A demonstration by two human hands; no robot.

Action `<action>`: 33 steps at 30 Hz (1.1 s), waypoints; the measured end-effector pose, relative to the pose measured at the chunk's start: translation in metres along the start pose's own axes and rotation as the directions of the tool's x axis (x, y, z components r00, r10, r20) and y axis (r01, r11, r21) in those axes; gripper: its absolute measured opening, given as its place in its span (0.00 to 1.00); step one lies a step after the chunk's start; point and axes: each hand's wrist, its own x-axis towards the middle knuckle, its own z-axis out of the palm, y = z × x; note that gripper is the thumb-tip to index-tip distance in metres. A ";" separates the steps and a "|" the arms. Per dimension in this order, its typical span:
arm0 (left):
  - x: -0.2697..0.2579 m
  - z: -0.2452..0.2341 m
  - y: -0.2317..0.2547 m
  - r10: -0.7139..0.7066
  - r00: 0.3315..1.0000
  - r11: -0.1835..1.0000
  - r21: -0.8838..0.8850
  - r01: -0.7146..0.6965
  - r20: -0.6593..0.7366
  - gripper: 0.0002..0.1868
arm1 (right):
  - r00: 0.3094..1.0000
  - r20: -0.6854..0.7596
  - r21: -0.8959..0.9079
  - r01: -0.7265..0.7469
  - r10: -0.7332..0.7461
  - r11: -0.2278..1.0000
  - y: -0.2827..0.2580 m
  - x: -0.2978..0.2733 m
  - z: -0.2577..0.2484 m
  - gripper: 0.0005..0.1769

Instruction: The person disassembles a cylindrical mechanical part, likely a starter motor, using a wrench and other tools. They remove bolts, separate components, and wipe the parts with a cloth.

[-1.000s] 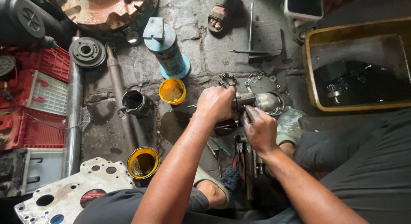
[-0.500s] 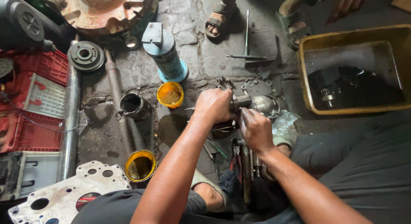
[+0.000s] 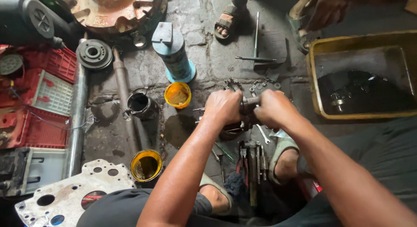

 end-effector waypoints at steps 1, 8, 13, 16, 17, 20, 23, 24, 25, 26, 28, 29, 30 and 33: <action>0.001 -0.002 0.001 -0.011 1.000 1.000 -0.004 0.011 0.026 0.24 | 0.996 -0.065 0.059 0.058 -0.054 0.997 0.011 -0.003 0.007 0.11; 0.001 -0.005 0.003 -0.030 0.997 1.000 0.006 0.029 0.072 0.30 | 0.977 0.149 0.969 -0.176 0.155 0.176 0.045 -0.017 0.056 0.06; -0.002 -0.007 0.004 -0.018 0.999 1.000 0.000 0.018 0.039 0.26 | 0.955 0.116 0.939 -0.195 0.272 0.282 0.019 -0.019 0.058 0.08; 0.000 -0.010 0.003 -0.035 0.995 0.999 -0.010 0.036 0.097 0.26 | 0.942 0.191 0.939 -0.257 0.277 0.228 0.019 -0.015 0.057 0.10; 0.002 -0.010 0.004 -0.038 0.991 0.999 -0.017 0.040 0.125 0.27 | 0.936 0.218 0.936 -0.281 0.277 0.211 0.022 -0.012 0.057 0.10; 0.004 -0.010 0.002 -0.008 0.995 1.000 -0.024 0.010 0.103 0.25 | 0.960 0.154 0.962 -0.200 0.235 0.186 0.024 -0.007 0.065 0.06; 0.004 -0.010 0.002 -0.005 0.993 1.000 0.011 0.004 0.118 0.24 | 0.936 0.176 0.962 -0.230 0.306 0.149 0.020 -0.008 0.069 0.09; 0.004 -0.009 0.002 -0.015 0.993 1.000 0.005 0.015 0.115 0.25 | 0.934 0.168 0.960 -0.227 0.314 0.161 0.018 -0.009 0.069 0.09; 0.004 -0.009 0.002 -0.025 0.993 1.000 -0.001 0.025 0.113 0.25 | 0.933 0.160 0.959 -0.224 0.322 0.173 0.016 -0.011 0.069 0.09; 0.004 -0.009 0.002 -0.034 0.993 0.999 -0.006 0.035 0.111 0.25 | 0.932 0.153 0.958 -0.222 0.329 0.184 0.015 -0.013 0.068 0.09; 0.003 -0.008 0.002 -0.047 0.994 0.999 -0.008 0.049 0.102 0.25 | 0.931 0.149 0.958 -0.219 0.333 0.185 0.014 -0.014 0.067 0.10; 0.003 -0.007 0.002 -0.054 0.994 0.998 -0.009 0.056 0.094 0.24 | 0.932 0.145 0.958 -0.216 0.334 0.187 0.015 -0.013 0.067 0.10; 0.002 -0.006 0.002 -0.052 0.994 0.998 -0.013 0.054 0.094 0.24 | 0.931 0.156 0.955 -0.228 0.331 0.191 0.016 -0.013 0.069 0.11; 0.002 -0.007 0.002 -0.039 0.997 0.999 -0.011 0.040 0.061 0.25 | 0.926 0.194 0.952 -0.258 0.324 0.166 0.024 -0.006 0.073 0.12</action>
